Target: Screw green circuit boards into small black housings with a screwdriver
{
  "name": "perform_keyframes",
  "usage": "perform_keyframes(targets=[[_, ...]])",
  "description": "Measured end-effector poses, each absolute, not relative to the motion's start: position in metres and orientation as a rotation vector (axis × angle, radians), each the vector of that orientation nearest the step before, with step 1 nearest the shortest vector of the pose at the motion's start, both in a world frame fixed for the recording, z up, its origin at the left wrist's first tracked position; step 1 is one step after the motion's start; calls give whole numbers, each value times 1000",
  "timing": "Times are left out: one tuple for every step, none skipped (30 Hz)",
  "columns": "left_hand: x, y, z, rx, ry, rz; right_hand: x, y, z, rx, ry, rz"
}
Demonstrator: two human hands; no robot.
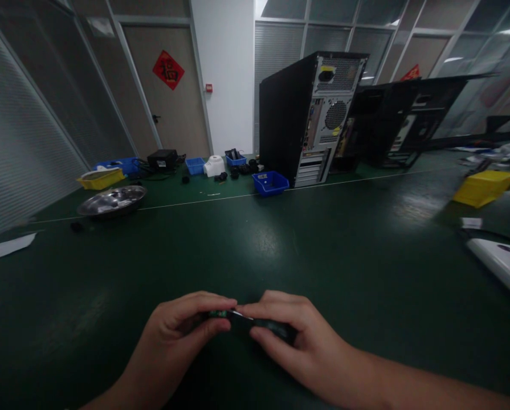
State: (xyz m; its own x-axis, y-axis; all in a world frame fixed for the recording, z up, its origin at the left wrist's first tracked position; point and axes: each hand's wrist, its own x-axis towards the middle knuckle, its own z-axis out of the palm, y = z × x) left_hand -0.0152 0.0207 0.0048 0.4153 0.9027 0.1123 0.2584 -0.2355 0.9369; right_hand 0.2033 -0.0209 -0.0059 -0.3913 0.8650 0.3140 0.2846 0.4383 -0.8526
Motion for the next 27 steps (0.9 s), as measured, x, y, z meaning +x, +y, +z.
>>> perform_keyframes(targets=[[-14, 21, 5, 1687, 1023, 862, 203, -21, -6, -969, -1894, 926], [-13, 21, 6, 1641, 1032, 862, 204, -21, -6, -968, -1892, 926], [-12, 21, 6, 1598, 1039, 857, 204, -21, -5, -972, -1894, 931], [-12, 21, 6, 1561, 1044, 850, 204, -21, -5, -973, -1896, 935], [-11, 21, 6, 1529, 1050, 837, 204, -22, -5, -973, -1897, 938], [-11, 22, 6, 1503, 1056, 822, 204, -22, -5, -970, -1898, 937], [-12, 22, 6, 1480, 1065, 804, 204, -22, -5, -966, -1897, 931], [-12, 22, 6, 1463, 1071, 785, 204, -22, -4, -962, -1891, 919], [-13, 23, 6, 1450, 1073, 770, 204, -22, -4, -965, -1879, 904], [-14, 23, 6, 1443, 1065, 759, 204, -21, -4, -979, -1864, 890], [-14, 23, 6, 1441, 1048, 747, 204, -20, -3, -999, -1842, 875], [-15, 23, 6, 1447, 1024, 728, 205, -20, -3, -1021, -1818, 863], [-16, 23, 6, 1461, 996, 692, 205, -19, -2, -1039, -1796, 850], [-17, 22, 6, 1490, 970, 637, 205, -18, -2, -1049, -1777, 836], [-17, 21, 7, 1545, 950, 561, 206, -18, -2, -1050, -1772, 828], [-17, 20, 9, 1627, 929, 469, 206, -17, -2, -1046, -1770, 822], [-17, 20, 10, 1726, 902, 375, 206, -17, -2, -1042, -1772, 820], [-17, 19, 12, 1825, 863, 296, 206, -17, -2, -1041, -1779, 822], [-17, 19, 14, 1915, 809, 243, 206, -18, -2, -1042, -1781, 822], [-16, 18, 15, 1987, 752, 215, 206, -18, -3, -1043, -1785, 822], [-15, 18, 16, 2038, 694, 209, 206, -18, -3, -1044, -1785, 818], [-15, 18, 16, 2071, 647, 227, 206, -18, -3, -1043, -1783, 816], [-15, 18, 16, 2094, 626, 257, 206, -18, -3, -1038, -1780, 815], [-15, 17, 16, 2112, 624, 289, 206, -18, -2, -1032, -1774, 817], [-16, 16, 15, 2124, 644, 323, 206, -18, -2, -1027, -1769, 822], [-17, 15, 14, 2131, 673, 357, 206, -17, -2, -1025, -1769, 830], [-17, 14, 14, 2141, 708, 386, 206, -17, -2, -1027, -1768, 835]])
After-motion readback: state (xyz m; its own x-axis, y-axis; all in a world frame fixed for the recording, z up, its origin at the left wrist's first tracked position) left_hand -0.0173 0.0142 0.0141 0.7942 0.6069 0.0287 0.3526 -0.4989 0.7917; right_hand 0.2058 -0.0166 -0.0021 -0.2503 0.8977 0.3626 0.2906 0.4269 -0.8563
